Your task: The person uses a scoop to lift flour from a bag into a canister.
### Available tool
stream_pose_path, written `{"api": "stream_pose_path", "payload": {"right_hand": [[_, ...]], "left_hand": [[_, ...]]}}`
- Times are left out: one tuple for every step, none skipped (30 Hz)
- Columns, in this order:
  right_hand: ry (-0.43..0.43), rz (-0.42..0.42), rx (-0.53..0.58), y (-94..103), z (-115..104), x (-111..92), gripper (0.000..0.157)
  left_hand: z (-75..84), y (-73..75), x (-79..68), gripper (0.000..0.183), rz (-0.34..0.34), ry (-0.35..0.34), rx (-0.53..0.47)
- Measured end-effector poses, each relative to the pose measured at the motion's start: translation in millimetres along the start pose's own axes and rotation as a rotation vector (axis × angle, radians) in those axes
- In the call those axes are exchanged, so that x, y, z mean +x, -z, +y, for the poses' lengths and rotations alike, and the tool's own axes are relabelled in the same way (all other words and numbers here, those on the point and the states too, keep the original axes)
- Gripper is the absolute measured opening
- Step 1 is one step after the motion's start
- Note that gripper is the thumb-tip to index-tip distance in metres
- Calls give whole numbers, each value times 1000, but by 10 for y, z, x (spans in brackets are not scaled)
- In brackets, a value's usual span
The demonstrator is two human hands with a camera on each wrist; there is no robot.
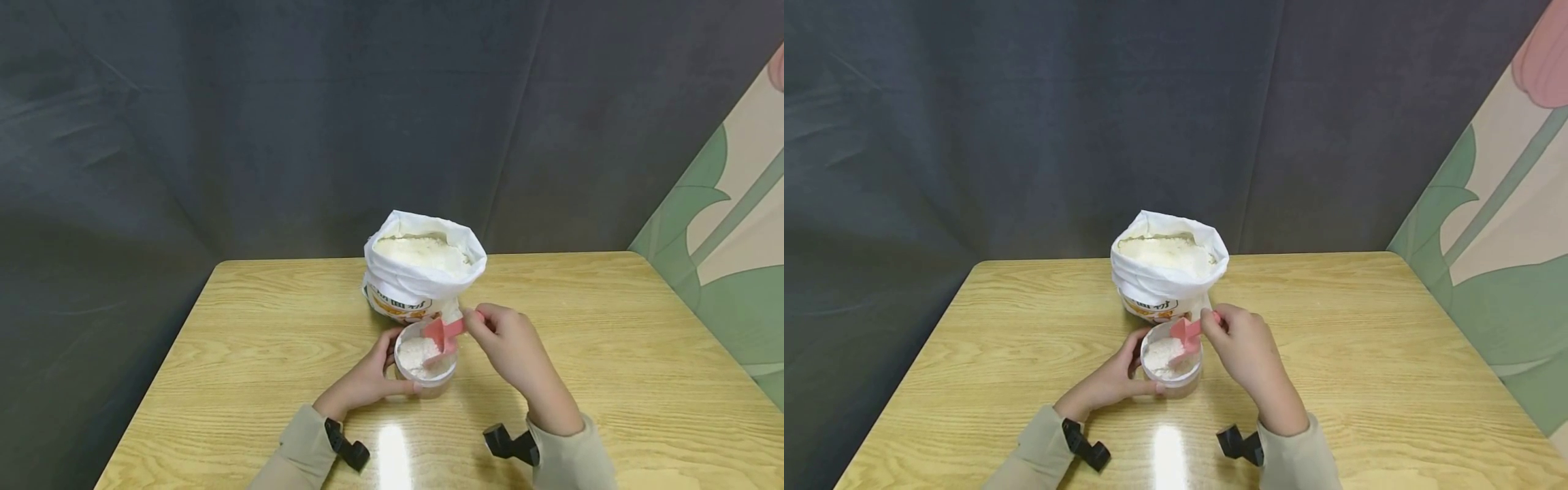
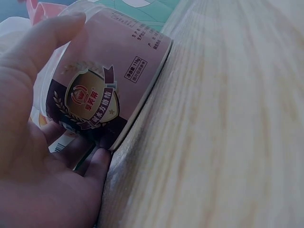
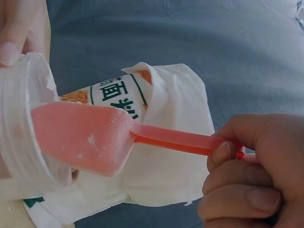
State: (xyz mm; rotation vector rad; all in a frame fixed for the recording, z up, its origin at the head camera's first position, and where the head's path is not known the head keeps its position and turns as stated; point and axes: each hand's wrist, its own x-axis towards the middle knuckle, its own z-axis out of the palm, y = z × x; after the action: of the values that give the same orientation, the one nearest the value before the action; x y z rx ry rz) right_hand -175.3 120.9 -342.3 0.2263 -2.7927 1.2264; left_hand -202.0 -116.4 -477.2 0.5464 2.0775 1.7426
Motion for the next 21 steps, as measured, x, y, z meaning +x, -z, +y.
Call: {"api": "stream_pose_path", "payload": {"right_hand": [[5,7,-7,13,-2,-8,41],[9,15,-14,27,-5,-17,41],[14,22,-20,40,-8,-26,42],[17,29,-24,52,-11,-33,42],[20,36,-27,63,-13,-39,42],[21,41,-28,72,-16,-42,42],[21,45,-27,79,-19,-44,42],[22,47,-27,84,-22,-45,42],[22,47,-26,88,-24,-45,42],[22,48,-24,90,-25,-44,42],[22,48,-23,91,-25,-44,42],[22,49,-23,92,-25,-45,42],[23,50,-23,92,-24,-45,42],[24,51,-25,92,-22,-45,42],[25,52,-24,92,-20,-45,42],[25,53,-24,93,-17,-45,41],[24,53,-24,94,-13,-44,42],[24,53,-23,96,-8,-43,42],[22,52,-22,98,-3,-42,42],[20,51,-18,101,3,-40,42],[18,49,-14,103,9,-39,42]], "left_hand": [[0,1,1,97,-1,1,-1],[0,2,2,97,-1,3,0],[0,3,2,97,-1,5,0],[1,4,3,98,-2,6,0],[0,5,4,98,-2,7,1],[-1,6,5,98,-2,7,2],[-2,7,6,98,-2,9,2],[-4,8,7,98,-2,9,3],[-8,9,9,98,-3,9,4],[-12,9,12,98,-3,10,6],[-17,9,15,98,-4,10,8],[-20,9,15,98,-4,12,8],[-24,8,17,98,-5,13,7],[-26,8,17,98,-6,12,9],[-29,8,18,98,-6,12,9],[-31,7,18,98,-6,11,9],[-32,7,17,98,-6,12,7],[-29,7,14,99,-6,12,9],[-28,7,14,99,-7,12,9],[-27,7,14,99,-7,13,10],[-23,7,13,99,-7,14,10]]}}
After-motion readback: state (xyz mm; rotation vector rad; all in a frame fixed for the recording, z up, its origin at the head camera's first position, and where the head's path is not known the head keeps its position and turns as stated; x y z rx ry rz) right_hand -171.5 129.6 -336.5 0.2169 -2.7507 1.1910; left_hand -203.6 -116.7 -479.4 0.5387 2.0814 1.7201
